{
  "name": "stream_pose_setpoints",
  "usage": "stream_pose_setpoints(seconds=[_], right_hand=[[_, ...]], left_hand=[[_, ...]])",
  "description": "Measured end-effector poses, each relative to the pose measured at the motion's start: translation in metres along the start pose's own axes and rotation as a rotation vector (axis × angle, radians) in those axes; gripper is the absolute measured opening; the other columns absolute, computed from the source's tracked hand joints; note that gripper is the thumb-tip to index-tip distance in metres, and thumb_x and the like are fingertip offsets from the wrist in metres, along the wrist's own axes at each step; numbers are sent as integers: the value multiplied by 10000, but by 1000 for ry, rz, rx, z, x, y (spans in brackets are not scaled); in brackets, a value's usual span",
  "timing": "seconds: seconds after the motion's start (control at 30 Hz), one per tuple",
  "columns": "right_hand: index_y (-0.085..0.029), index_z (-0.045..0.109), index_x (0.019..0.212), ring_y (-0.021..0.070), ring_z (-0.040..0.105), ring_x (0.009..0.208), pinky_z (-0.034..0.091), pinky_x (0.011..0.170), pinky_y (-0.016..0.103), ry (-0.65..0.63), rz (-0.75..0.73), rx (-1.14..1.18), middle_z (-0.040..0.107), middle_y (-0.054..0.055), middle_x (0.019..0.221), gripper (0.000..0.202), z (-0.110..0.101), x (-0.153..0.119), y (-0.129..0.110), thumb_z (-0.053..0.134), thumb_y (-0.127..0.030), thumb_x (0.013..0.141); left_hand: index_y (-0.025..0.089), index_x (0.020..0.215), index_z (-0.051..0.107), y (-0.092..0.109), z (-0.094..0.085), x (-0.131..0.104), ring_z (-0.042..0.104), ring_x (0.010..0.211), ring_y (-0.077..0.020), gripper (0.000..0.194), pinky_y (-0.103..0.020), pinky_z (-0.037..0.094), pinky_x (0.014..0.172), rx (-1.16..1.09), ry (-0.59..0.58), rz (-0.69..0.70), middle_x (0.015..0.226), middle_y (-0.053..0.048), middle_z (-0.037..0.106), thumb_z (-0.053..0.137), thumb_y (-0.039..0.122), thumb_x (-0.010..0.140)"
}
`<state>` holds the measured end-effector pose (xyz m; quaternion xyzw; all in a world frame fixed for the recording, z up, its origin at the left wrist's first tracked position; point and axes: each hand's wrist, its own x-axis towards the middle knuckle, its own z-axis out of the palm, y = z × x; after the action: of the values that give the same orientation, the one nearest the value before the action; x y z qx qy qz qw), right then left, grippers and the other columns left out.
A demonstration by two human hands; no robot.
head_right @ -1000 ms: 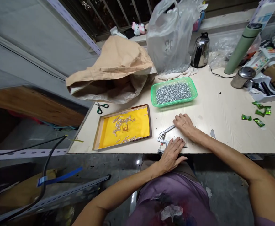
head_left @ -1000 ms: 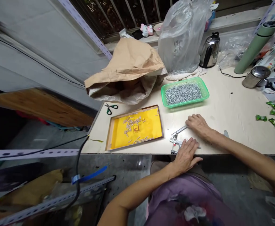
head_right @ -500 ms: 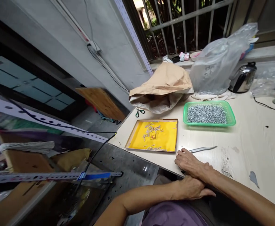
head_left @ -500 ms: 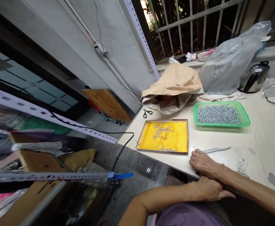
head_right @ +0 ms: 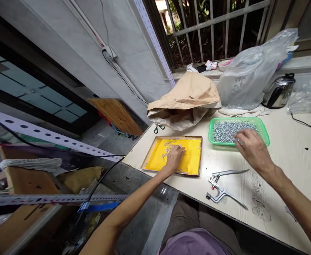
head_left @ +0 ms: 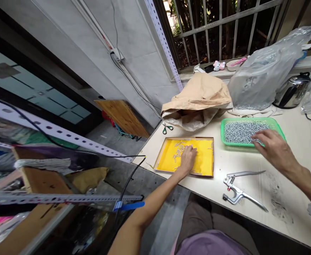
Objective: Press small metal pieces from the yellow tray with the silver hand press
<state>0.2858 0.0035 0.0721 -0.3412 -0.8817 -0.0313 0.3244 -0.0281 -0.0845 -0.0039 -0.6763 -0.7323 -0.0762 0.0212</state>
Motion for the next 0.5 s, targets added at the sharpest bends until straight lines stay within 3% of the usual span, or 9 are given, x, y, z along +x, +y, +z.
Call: stream_pose_setpoints(seconds=[0.1,0.27,0.37,0.5], right_hand=[[-197,610,906,194,599,796,508,683,329,-132,22,169,621,77,889,200,-3,-42,-31,413,-215,937],[-206,595,859,162,604,725,494,638,281,-332,183,186,618,45,810,229,-1,-118,-75,386,-158,940],[-199,596,853,159,595,707,464,615,272,-439,276,119,607,39,802,229,2,-145,-84,390,-156,943],[-183,599,899,160,570,734,409,620,268,-559,284,114,592,47,832,168,2,-155,-90,437,-191,942]], left_hand=[[156,821,654,-14,6,9,521,890,-219,213,-325,434,766,36,-105,26,893,-94,609,459,163,905],[156,729,629,-15,7,9,551,867,-233,220,-350,441,782,-134,-45,126,837,-104,633,454,159,862],[167,754,634,6,-7,-5,587,777,-197,151,-315,468,732,-455,-85,56,776,-64,648,508,228,810],[156,770,635,57,-22,-43,553,570,-123,214,-227,438,533,-907,-455,-144,654,-2,615,601,357,705]])
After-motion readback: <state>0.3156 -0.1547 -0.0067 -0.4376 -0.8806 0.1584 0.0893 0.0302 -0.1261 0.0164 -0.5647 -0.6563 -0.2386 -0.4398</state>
